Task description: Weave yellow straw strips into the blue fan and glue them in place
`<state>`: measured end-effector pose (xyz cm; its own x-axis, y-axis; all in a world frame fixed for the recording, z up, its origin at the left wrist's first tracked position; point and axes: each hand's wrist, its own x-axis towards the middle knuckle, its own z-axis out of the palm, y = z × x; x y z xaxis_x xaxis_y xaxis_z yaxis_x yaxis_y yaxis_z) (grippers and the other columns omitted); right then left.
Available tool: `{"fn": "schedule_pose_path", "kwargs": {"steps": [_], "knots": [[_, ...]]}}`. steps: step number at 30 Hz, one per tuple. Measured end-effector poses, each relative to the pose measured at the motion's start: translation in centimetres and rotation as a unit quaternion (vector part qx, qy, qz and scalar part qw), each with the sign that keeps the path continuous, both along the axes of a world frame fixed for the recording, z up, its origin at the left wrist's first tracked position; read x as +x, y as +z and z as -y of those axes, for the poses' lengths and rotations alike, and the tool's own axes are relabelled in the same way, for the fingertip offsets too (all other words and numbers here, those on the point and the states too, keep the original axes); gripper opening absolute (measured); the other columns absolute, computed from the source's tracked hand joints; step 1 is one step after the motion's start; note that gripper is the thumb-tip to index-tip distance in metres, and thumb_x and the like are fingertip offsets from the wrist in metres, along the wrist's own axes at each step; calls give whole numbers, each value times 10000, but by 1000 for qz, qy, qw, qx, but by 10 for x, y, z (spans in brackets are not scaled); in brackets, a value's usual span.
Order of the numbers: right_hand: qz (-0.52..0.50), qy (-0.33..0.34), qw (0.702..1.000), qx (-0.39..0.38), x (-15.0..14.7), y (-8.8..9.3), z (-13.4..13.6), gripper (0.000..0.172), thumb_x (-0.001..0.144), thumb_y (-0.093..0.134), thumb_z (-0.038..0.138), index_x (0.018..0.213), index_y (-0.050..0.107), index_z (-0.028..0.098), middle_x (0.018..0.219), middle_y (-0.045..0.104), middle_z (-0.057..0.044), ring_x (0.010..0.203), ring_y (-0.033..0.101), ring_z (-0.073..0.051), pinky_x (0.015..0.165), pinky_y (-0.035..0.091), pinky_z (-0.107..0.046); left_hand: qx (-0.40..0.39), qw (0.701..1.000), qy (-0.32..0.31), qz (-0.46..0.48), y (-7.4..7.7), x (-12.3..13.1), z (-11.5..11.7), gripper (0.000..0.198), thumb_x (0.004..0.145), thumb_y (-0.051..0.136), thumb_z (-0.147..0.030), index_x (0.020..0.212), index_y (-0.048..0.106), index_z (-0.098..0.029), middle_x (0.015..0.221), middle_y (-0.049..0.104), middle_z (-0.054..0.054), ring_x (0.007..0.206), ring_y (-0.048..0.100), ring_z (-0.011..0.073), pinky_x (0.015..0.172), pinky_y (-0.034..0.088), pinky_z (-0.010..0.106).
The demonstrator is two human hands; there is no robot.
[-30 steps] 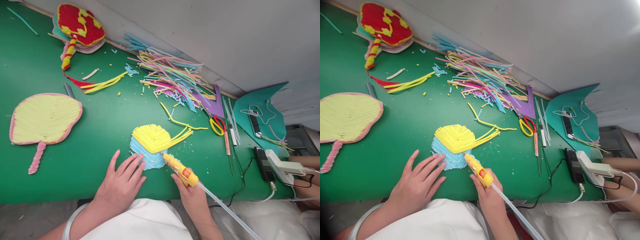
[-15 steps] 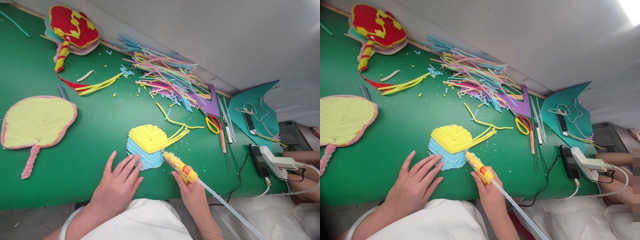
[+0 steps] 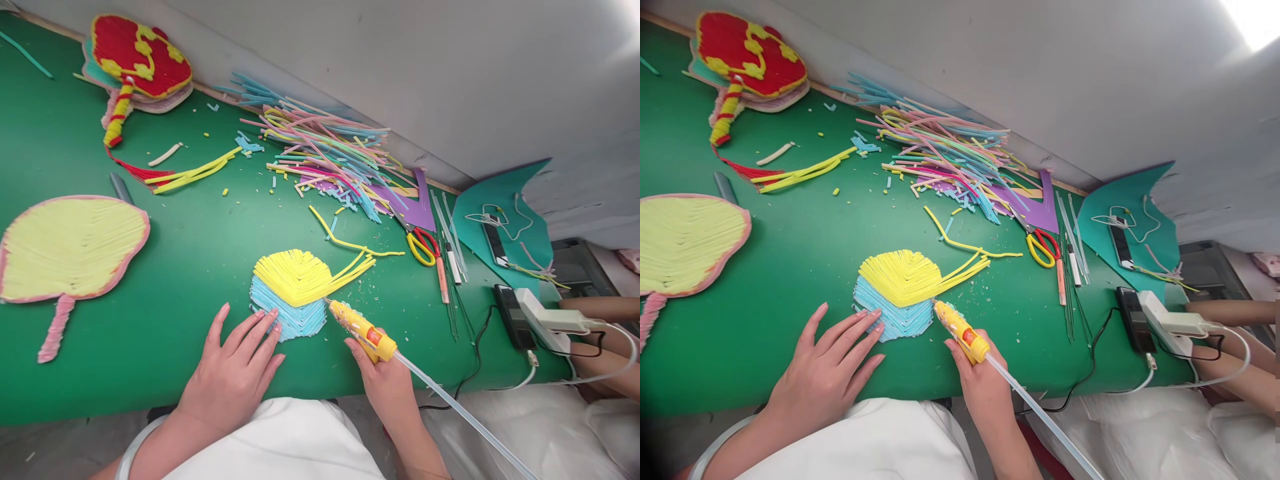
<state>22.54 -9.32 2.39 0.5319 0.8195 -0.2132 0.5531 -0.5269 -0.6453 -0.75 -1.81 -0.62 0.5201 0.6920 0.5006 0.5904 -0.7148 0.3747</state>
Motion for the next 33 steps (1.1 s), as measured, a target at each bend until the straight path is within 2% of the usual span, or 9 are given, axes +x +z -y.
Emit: {"fn": "schedule_pose_path", "kwargs": {"steps": [14, 24, 27, 31, 33], "knots": [[14, -10, 1000, 8, 2, -1, 0, 428, 847, 589, 610, 876, 671, 191, 824, 720, -59, 685, 617, -197, 597, 496, -285, 8, 1000, -4, -5, 2, 0, -1, 219, 974, 568, -242, 1122, 684, -131, 1231, 712, 116, 1098, 683, 287, 1161, 279, 618], [-7, -33, 999, 27, 7, 0, -3, 436, 831, 623, 592, 949, 690, 177, 858, 737, -68, 714, 644, -210, 614, 513, -300, 5, 1000, -7, -1, 1, -1, -1, 232, 962, 583, -238, 1147, 679, -136, 1247, 704, 116, 1098, 678, 292, 1160, 279, 624], [-16, -63, 997, 40, 16, 1, -7, 484, 790, 639, 618, 934, 707, 161, 824, 737, -81, 727, 664, -229, 648, 528, -325, 12, 1000, -7, -3, 1, -1, -1, 234, 961, 583, -235, 1152, 675, -136, 1245, 705, 121, 1097, 678, 289, 1160, 279, 622], [-14, -108, 994, 30, 46, 5, -14, 565, 761, 624, 683, 852, 739, 138, 685, 696, -75, 553, 593, -185, 529, 479, -308, 24, 1000, -10, -9, 1, -2, -3, 243, 952, 594, -240, 1163, 671, -147, 1239, 707, 124, 1086, 682, 281, 1168, 275, 614], [-38, -123, 991, 43, 69, 6, -17, 609, 767, 602, 718, 858, 736, 131, 721, 707, -86, 517, 564, -157, 502, 467, -290, 29, 999, -12, -10, 0, -3, -4, 247, 946, 598, -239, 1167, 672, -156, 1238, 708, 120, 1083, 684, 275, 1173, 273, 607]]}}
